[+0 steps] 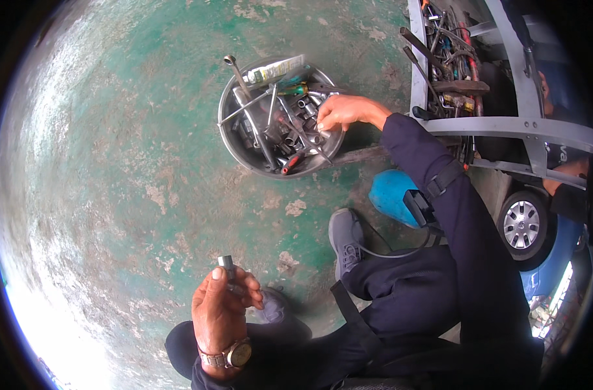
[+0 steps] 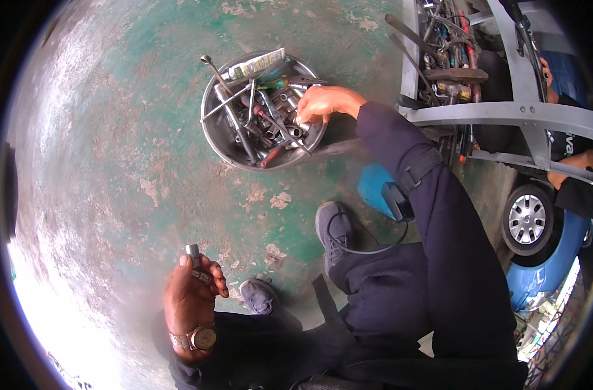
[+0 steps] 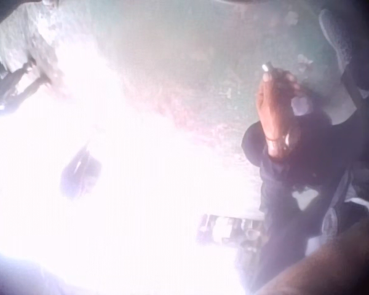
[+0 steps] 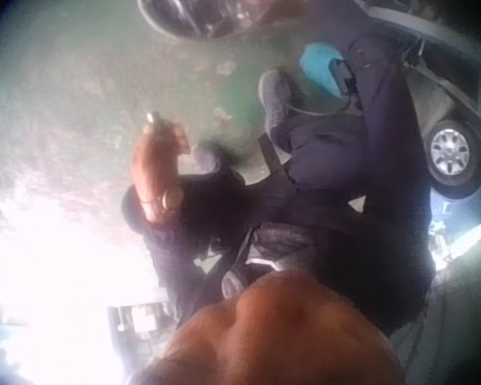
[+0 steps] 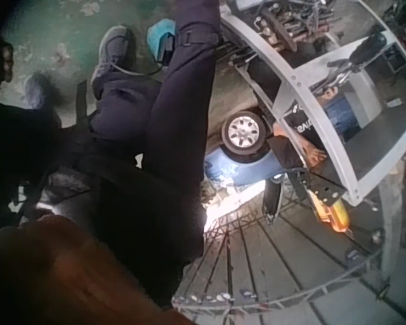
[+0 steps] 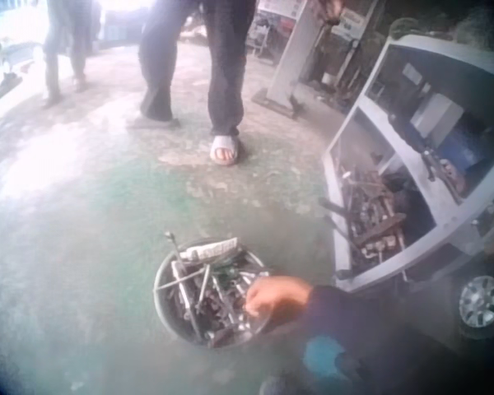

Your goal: The person sits on the floor and searches through a bucket of tools, selecting a socket. They then walk to a disassembled engine on a stand and place the socket onto a bolt on the engine block.

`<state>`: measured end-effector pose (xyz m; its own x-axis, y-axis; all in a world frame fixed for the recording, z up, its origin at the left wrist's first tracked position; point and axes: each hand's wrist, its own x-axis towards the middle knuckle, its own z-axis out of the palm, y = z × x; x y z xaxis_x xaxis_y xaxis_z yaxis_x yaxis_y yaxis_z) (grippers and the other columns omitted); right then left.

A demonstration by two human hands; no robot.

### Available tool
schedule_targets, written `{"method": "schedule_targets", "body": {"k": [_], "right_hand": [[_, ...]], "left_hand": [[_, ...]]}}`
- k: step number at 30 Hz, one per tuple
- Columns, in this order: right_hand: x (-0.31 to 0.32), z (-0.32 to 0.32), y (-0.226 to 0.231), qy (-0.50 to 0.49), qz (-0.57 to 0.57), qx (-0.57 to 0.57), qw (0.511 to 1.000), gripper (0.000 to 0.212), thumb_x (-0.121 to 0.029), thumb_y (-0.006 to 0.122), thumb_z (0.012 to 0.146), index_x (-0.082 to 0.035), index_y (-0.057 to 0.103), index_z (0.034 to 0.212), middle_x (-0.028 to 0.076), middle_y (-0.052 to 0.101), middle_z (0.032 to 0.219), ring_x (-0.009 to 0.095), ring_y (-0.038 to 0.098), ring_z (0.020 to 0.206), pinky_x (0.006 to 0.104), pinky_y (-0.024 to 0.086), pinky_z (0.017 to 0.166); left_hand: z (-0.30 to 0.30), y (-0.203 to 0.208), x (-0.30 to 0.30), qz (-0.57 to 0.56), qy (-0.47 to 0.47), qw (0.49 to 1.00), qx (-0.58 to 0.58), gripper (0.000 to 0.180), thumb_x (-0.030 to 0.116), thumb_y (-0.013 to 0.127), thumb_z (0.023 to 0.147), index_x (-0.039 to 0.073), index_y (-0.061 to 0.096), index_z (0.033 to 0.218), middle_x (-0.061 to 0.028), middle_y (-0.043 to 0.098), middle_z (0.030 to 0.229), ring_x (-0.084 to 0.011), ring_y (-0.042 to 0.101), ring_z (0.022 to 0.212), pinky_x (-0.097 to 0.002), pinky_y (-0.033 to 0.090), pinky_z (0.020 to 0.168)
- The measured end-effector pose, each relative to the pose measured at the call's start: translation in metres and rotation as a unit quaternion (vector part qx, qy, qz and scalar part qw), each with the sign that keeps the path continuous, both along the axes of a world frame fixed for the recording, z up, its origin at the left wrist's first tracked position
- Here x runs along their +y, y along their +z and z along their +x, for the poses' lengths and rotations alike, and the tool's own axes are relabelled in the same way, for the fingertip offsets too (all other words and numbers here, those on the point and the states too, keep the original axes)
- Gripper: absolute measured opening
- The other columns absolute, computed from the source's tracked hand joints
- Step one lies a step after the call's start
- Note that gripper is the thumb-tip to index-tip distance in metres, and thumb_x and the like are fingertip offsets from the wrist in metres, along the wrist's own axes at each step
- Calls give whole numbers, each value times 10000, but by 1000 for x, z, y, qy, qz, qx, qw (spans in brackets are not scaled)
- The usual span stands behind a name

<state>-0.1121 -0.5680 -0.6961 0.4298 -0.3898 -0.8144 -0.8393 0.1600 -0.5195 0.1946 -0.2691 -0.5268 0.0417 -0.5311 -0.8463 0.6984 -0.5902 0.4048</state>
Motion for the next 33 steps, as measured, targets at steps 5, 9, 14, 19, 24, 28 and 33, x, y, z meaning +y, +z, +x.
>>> {"method": "schedule_targets", "body": {"k": [5,9,14,19,24,28,33], "right_hand": [[6,-3,1,-86,68,-15,994,226,-247,671,803,-43,687,899,59,671,791,175,662,704,304,509,568],[8,3,-1,9,37,31,999,228,-235,692,765,-43,662,884,56,687,803,166,665,720,302,515,565],[8,9,-4,41,29,10,999,293,-131,679,755,-20,661,1025,66,682,853,163,655,745,314,520,574],[1,10,-13,25,-79,24,996,254,-68,664,752,-12,685,999,83,688,802,161,652,721,303,518,608],[-11,3,-10,-46,-164,-16,985,232,-86,689,747,-19,699,968,127,716,852,195,690,757,348,535,679],[-1,2,-5,106,-262,35,959,170,-97,690,780,-27,697,934,134,703,838,236,689,763,374,529,690],[18,16,-4,212,-320,175,906,241,-243,699,768,-61,715,926,182,698,899,354,672,915,465,520,794]], "left_hand": [[-2,1,-1,-1,-4,1000,-10,331,294,534,968,-32,592,951,-179,649,785,-252,633,636,-329,518,577],[-4,1,-2,-5,-9,1000,-15,337,300,541,967,-33,593,954,-178,650,786,-252,634,638,-329,520,573],[-6,2,-4,-4,-12,1000,-20,339,301,545,966,-34,590,954,-175,647,786,-252,635,640,-330,521,568],[-7,3,-4,-6,-12,1000,-27,344,305,551,964,-37,589,956,-178,646,788,-252,635,641,-329,520,564],[-7,2,-4,-5,-36,999,-41,362,341,541,959,-20,574,954,-160,621,777,-242,609,643,-334,497,562],[-7,0,-4,-22,-24,999,-22,357,322,565,958,-34,593,955,-182,647,786,-252,635,640,-323,520,561],[-7,-1,-3,-24,-32,999,-25,358,326,568,962,-30,594,955,-179,647,788,-243,636,640,-316,521,564]]}}
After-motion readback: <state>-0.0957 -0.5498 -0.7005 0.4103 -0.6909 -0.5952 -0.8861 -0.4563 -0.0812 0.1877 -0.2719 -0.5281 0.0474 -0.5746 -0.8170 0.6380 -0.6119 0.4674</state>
